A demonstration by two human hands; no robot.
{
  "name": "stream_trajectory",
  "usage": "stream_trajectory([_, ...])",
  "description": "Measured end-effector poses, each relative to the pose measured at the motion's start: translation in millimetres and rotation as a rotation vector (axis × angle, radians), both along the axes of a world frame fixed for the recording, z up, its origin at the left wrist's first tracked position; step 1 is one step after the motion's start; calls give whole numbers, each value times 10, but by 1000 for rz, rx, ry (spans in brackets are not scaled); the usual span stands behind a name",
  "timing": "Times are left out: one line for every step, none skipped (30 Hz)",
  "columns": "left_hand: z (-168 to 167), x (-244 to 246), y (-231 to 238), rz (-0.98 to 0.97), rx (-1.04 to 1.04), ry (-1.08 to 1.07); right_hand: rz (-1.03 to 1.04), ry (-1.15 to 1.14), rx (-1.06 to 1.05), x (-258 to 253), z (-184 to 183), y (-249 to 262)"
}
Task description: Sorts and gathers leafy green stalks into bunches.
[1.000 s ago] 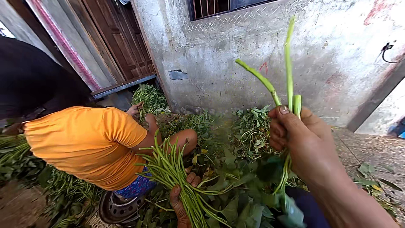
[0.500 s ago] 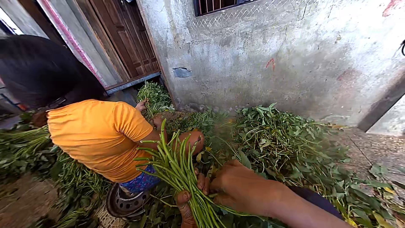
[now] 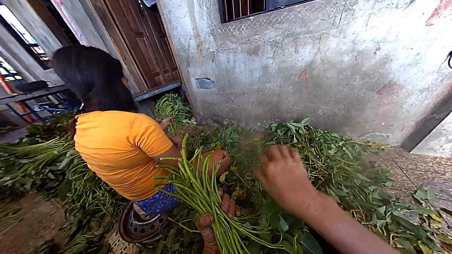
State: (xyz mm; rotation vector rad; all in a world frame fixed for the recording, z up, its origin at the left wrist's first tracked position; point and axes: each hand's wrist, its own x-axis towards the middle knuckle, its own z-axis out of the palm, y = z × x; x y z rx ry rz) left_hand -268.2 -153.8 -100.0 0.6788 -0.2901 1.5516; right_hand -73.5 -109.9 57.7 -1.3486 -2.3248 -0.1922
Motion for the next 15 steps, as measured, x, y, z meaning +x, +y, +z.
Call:
stream_trajectory([30, 2, -25, 21, 15, 23, 91, 80, -244, -91, 41, -107])
stream_trajectory([75, -2, -72, 75, 30, 68, 189, 155, -537, -171, 87, -176])
stream_trajectory([108, -21, -114, 163, 30, 127, 296, 253, -773, -242, 73, -193])
stream_trajectory([140, -47, -129, 244, 24, 184, 392, 390, -926, -311, -1, -188])
stream_trajectory([177, -84, -116, 295, 16, 236, 456, 559, -1017, -379, -92, -192])
stream_trajectory([200, -149, -78, 335, 10, 321, 487, 723, -1033, -443, -178, -215])
stream_trajectory([227, -224, -26, 390, 3, 443, 498, 879, -1005, -495, -247, -260])
stream_trajectory([275, -295, 32, 443, 2, 593, 486, 1026, -954, -539, -301, -325])
stream_trajectory([341, -348, 88, 473, 2, 751, 457, 1153, -897, -579, -367, -400])
stream_trajectory([414, -354, 141, 480, -17, 875, 407, 1240, -847, -603, -456, -483])
stream_trajectory([467, -322, 167, 466, -44, 985, 345, 1299, -794, -614, -566, -564])
stream_trajectory([516, -252, 157, 441, -67, 1071, 279, 1350, -747, -613, -670, -646])
stream_trajectory([529, -160, 121, 409, -87, 1128, 201, 1394, -706, -603, -748, -732])
stream_trajectory([475, -71, 92, 377, -88, 1151, 118, 1432, -681, -580, -790, -809])
stream_trajectory([379, 21, 71, 350, -87, 1147, 45, 1455, -669, -535, -801, -869])
